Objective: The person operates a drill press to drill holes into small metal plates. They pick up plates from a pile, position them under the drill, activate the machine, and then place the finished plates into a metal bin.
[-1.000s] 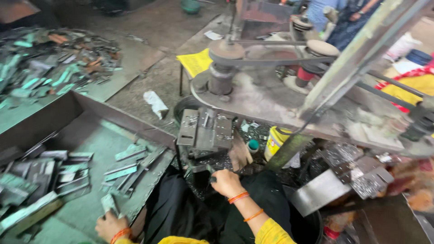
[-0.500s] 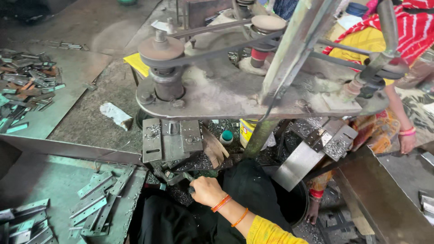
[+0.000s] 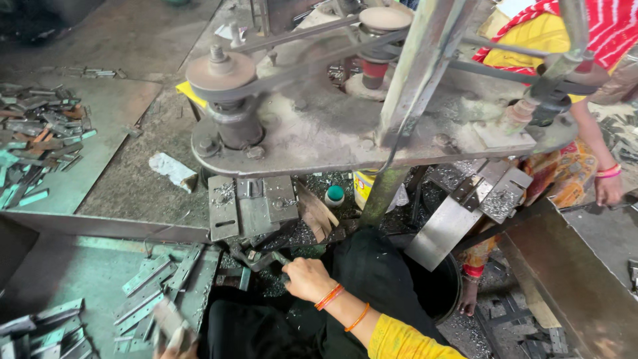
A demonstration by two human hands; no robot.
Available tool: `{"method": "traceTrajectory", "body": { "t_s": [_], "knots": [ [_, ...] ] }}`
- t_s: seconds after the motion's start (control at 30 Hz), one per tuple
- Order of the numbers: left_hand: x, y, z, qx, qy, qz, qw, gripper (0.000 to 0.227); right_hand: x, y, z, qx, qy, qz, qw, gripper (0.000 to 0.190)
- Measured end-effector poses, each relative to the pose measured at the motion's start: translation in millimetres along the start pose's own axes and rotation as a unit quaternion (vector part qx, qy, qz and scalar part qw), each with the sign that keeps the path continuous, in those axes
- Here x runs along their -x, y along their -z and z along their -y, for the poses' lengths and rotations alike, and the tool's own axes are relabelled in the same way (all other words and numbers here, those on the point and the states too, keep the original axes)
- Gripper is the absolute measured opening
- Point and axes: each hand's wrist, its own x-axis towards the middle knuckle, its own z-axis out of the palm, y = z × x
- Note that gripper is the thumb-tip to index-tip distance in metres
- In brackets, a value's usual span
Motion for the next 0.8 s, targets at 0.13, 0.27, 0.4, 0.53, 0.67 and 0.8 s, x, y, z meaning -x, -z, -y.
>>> {"method": "traceTrajectory", "body": {
  "t_s": [0.13,0.27,0.4,0.53,0.67,0.8],
  "knots": [
    [4,-53,-29,0.236,0.073,0.141,0.959,0.066,-1,9,5,-0.001,-0.027,0.01,1.0,0.028],
    [28,-130,-73,0.329,0.009,0.177,0.928,0.063,-2,14,7,0.012,-0.041,0.031,0.999,0.034],
    [51,-196,-102,0.068,-0.26,0.137,0.954,0.054,-1,15,6,0.007,-0.024,0.005,1.0,0.031],
    [74,-227,-103,-0.375,-0.505,0.18,0.757,0.061,1,16,8,0.011,-0.031,0.025,0.999,0.031],
    [74,-238,-87,-0.523,-0.536,0.195,0.634,0.066,-1,17,7,0.021,-0.042,0.041,0.998,0.031],
    [53,-240,-77,-0.551,-0.552,0.195,0.594,0.066,-5,19,6,0.013,-0.039,0.054,0.998,0.031]
  ]
}}
